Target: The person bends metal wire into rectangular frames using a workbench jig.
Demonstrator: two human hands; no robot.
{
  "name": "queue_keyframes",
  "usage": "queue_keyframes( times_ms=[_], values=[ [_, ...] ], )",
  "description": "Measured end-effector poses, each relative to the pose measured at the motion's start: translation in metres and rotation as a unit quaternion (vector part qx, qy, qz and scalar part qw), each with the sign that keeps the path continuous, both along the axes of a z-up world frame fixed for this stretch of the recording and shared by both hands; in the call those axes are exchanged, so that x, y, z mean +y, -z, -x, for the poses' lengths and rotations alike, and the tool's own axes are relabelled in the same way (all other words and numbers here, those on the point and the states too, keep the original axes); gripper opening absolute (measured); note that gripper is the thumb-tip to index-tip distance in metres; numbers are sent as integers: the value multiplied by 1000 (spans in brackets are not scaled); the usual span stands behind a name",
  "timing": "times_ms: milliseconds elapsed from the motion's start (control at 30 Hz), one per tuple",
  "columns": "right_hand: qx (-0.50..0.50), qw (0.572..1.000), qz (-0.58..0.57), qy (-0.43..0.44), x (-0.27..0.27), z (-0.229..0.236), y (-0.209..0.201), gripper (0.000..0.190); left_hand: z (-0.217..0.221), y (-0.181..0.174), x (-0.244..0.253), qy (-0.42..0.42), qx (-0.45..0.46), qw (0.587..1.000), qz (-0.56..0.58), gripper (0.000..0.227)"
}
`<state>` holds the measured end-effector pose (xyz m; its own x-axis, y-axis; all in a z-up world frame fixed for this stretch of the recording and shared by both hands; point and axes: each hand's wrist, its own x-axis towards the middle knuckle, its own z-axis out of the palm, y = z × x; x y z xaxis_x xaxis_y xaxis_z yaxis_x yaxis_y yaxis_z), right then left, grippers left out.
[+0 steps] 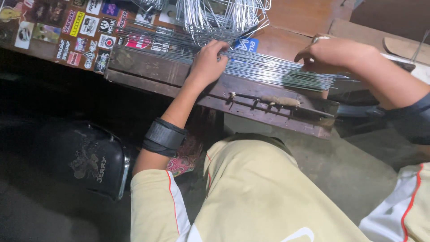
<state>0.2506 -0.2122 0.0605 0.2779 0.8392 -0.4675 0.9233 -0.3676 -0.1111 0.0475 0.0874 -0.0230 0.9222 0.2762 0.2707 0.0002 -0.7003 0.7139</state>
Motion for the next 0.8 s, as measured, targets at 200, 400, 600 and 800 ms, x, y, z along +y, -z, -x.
queue_keyframes(
  times_ms=[200,400,600,800],
  values=[
    [-36,999,20,-29,-17,2,55,34,2,13,-10,5,39,999,-36,26],
    [-53,998,-19,-10,-25,13,73,27,3,19,-12,16,21,998,-57,27],
    [-42,999,-5,25,-27,11,81,23,5,21,-13,7,0,998,-62,21],
    [-8,995,-101,10,-32,8,70,29,8,10,-17,-3,16,1000,-21,16]
  ],
)
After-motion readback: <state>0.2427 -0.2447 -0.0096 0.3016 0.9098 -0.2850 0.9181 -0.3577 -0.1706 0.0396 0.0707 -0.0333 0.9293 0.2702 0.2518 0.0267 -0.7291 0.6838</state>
